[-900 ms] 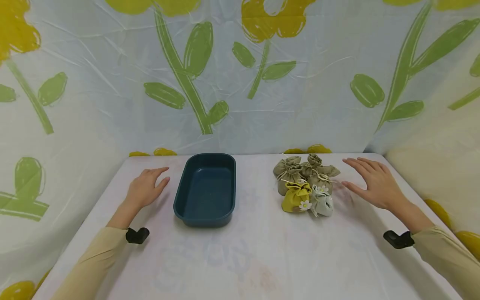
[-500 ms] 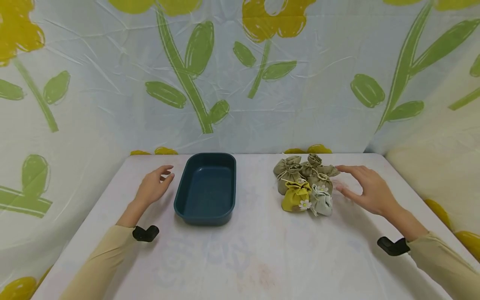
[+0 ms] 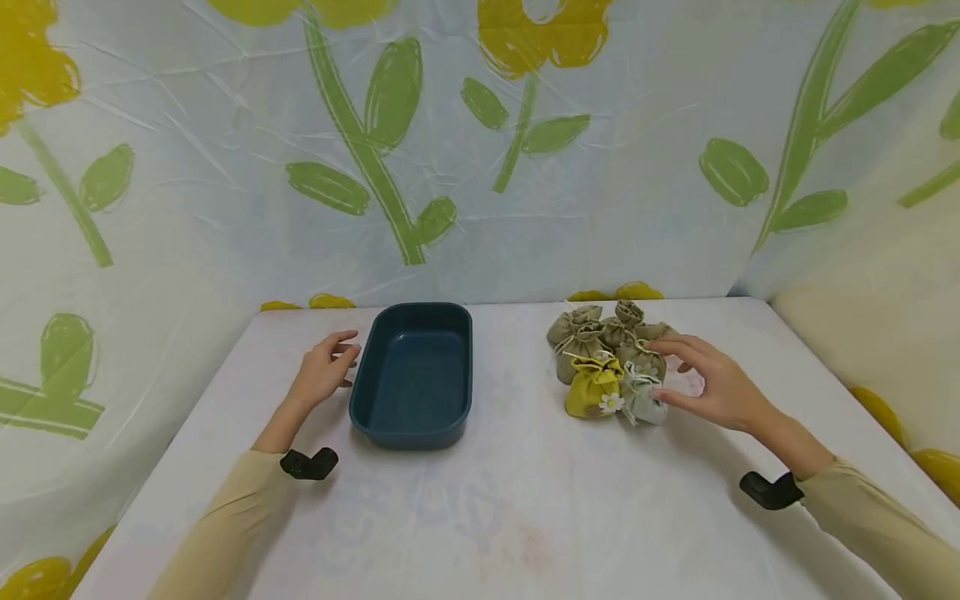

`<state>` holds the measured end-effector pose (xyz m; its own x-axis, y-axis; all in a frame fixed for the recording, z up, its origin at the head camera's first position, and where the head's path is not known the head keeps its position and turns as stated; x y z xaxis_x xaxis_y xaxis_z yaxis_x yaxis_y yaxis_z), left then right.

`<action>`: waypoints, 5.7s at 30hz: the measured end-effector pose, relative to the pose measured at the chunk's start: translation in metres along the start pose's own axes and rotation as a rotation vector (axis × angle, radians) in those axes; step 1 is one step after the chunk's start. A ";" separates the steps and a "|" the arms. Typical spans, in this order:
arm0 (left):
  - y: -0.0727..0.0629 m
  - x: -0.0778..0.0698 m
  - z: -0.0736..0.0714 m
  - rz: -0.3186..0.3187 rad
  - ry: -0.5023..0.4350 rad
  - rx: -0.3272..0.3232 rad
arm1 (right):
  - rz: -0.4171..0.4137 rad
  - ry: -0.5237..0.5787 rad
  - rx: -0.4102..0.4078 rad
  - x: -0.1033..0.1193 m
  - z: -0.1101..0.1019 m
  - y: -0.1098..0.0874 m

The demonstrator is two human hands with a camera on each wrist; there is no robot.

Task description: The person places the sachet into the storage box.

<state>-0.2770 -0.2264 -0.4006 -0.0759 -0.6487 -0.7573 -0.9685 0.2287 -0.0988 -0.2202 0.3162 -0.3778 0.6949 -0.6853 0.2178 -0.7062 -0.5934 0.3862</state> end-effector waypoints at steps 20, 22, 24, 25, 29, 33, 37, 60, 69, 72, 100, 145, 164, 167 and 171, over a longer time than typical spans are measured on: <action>0.011 0.008 0.010 -0.043 -0.189 -0.052 | 0.002 0.084 0.021 0.004 0.025 0.001; 0.012 0.008 0.011 -0.054 -0.199 -0.057 | 0.004 0.066 0.008 0.004 0.026 0.000; 0.012 0.008 0.011 -0.067 -0.213 -0.052 | 0.003 0.057 -0.002 0.005 0.028 0.000; 0.013 0.008 0.011 -0.076 -0.221 -0.048 | 0.006 0.056 -0.005 0.004 0.028 -0.001; 0.013 0.007 0.011 -0.101 -0.249 -0.027 | 0.020 0.072 -0.011 0.001 0.030 -0.002; 0.013 0.006 0.011 -0.117 -0.277 -0.018 | 0.028 0.124 -0.017 -0.002 0.031 -0.003; 0.012 0.005 0.010 -0.123 -0.294 -0.016 | 0.033 0.190 -0.023 -0.001 0.029 -0.003; 0.018 0.007 0.011 -0.226 -0.420 0.036 | 0.172 0.204 -0.076 -0.001 0.025 -0.003; 0.019 0.008 0.010 -0.272 -0.452 0.066 | 0.198 0.157 -0.106 -0.003 0.023 -0.003; 0.020 0.008 0.009 -0.266 -0.451 0.066 | 0.199 0.155 -0.110 -0.003 0.022 0.000; 0.020 0.006 0.012 -0.330 -0.499 0.040 | 0.179 0.246 -0.148 0.008 -0.021 0.014; 0.017 0.003 0.015 -0.299 -0.582 0.040 | 0.177 0.178 -0.139 0.076 -0.056 0.086; 0.017 0.006 0.015 -0.277 -0.573 0.041 | 0.266 0.314 -0.002 0.099 -0.029 0.156; 0.014 0.007 0.015 -0.281 -0.569 0.044 | 0.245 0.333 0.016 0.104 -0.022 0.166; 0.012 0.010 0.015 -0.289 -0.562 0.051 | 0.244 0.359 0.042 0.110 -0.014 0.178</action>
<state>-0.2856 -0.2193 -0.4189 0.3361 -0.2127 -0.9175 -0.9179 0.1445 -0.3697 -0.2679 0.1409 -0.2727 0.5046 -0.6218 0.5990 -0.8554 -0.4541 0.2492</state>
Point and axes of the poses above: each hand's wrist, its own y-axis towards the middle knuckle, its own z-axis out of the palm, x = y × z, the point moved 2 cm from there along y, towards the middle knuckle, and after that the axes turned 14 degrees about x, right-handed, at the moved point
